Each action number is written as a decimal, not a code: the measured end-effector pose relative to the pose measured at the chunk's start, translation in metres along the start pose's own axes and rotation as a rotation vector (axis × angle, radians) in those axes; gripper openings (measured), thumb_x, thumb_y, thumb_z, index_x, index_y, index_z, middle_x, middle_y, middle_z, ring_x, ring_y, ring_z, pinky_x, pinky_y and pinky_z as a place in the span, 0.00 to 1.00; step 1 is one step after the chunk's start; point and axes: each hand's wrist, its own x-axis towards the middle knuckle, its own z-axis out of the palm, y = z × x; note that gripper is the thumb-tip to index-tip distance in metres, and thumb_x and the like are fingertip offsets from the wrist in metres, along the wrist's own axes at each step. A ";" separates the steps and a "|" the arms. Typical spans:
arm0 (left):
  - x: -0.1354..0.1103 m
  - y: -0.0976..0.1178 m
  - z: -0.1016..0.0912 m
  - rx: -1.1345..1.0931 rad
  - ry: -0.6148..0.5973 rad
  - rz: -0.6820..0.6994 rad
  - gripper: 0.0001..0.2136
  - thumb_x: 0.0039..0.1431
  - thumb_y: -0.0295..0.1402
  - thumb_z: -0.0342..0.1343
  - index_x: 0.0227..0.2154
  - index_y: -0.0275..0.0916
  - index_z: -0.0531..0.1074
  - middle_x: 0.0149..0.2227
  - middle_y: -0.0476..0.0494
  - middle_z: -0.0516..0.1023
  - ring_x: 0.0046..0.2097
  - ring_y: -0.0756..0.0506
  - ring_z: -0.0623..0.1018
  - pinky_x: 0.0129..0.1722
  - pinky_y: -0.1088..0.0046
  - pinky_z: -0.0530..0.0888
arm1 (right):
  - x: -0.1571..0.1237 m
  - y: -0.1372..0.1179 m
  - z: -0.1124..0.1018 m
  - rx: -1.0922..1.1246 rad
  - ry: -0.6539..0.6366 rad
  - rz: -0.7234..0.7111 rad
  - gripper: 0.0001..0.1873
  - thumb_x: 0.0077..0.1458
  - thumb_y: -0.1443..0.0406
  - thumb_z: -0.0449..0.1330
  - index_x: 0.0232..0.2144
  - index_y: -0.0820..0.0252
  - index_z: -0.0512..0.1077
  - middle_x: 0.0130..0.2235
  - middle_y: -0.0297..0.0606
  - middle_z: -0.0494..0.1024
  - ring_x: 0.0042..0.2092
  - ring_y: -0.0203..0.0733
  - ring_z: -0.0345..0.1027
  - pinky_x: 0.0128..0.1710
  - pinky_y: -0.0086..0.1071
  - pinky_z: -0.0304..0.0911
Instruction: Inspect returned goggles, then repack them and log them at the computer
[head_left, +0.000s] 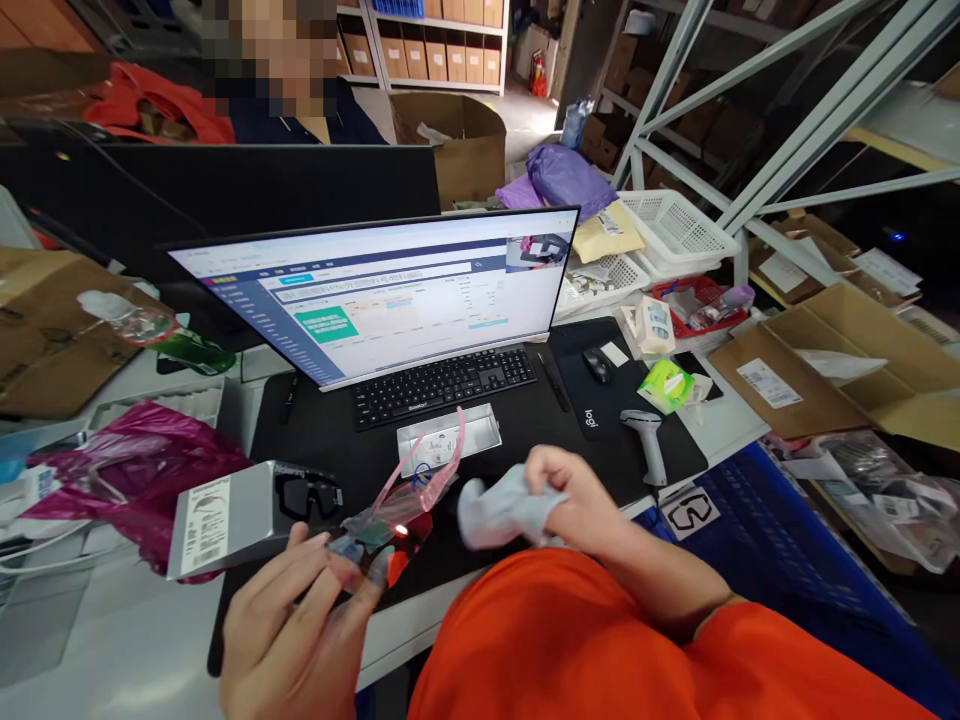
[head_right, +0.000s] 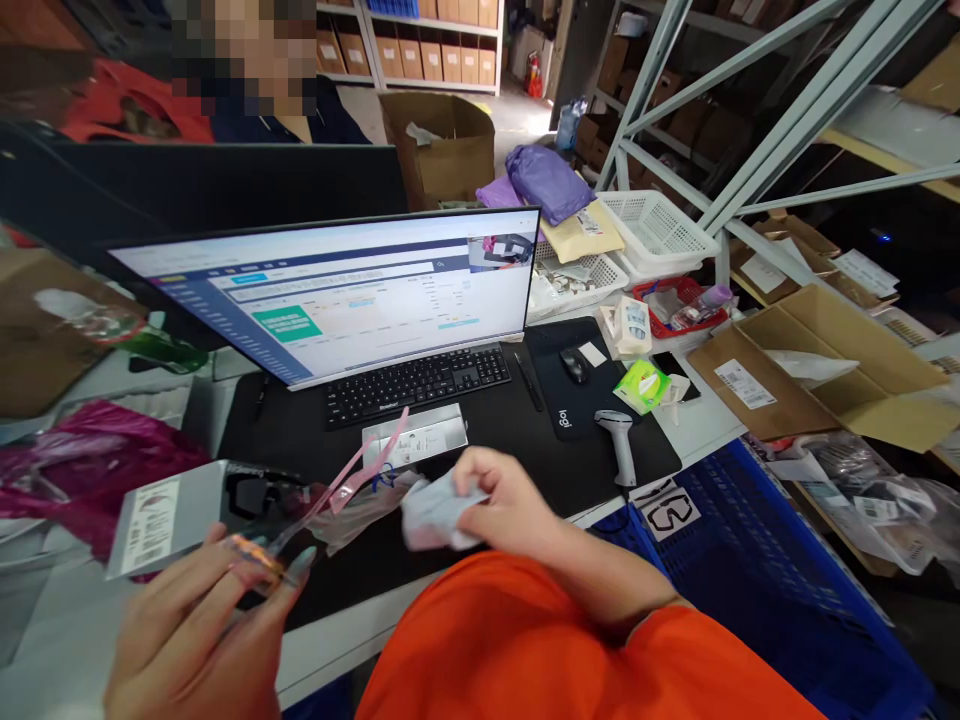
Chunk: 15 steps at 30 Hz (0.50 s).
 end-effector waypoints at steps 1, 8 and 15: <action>0.000 0.003 0.003 0.040 0.014 -0.003 0.16 0.38 0.19 0.74 0.28 0.37 0.74 0.34 0.45 0.77 0.39 0.41 0.80 0.45 0.50 0.82 | 0.004 0.006 0.013 0.047 -0.042 0.002 0.22 0.41 0.62 0.73 0.24 0.56 0.61 0.24 0.27 0.68 0.24 0.30 0.59 0.24 0.25 0.54; -0.013 0.017 0.007 0.170 0.017 0.040 0.18 0.35 0.20 0.75 0.30 0.35 0.76 0.31 0.43 0.76 0.37 0.42 0.79 0.46 0.51 0.81 | 0.020 0.005 0.076 0.214 -0.046 -0.019 0.30 0.33 0.56 0.78 0.24 0.56 0.60 0.24 0.25 0.66 0.24 0.30 0.56 0.24 0.26 0.53; -0.026 0.015 0.000 0.161 0.034 0.036 0.18 0.36 0.18 0.73 0.31 0.37 0.76 0.35 0.43 0.76 0.40 0.41 0.80 0.48 0.46 0.80 | 0.019 0.001 0.086 0.175 0.030 -0.051 0.31 0.27 0.56 0.80 0.20 0.58 0.61 0.26 0.28 0.67 0.27 0.30 0.56 0.26 0.26 0.54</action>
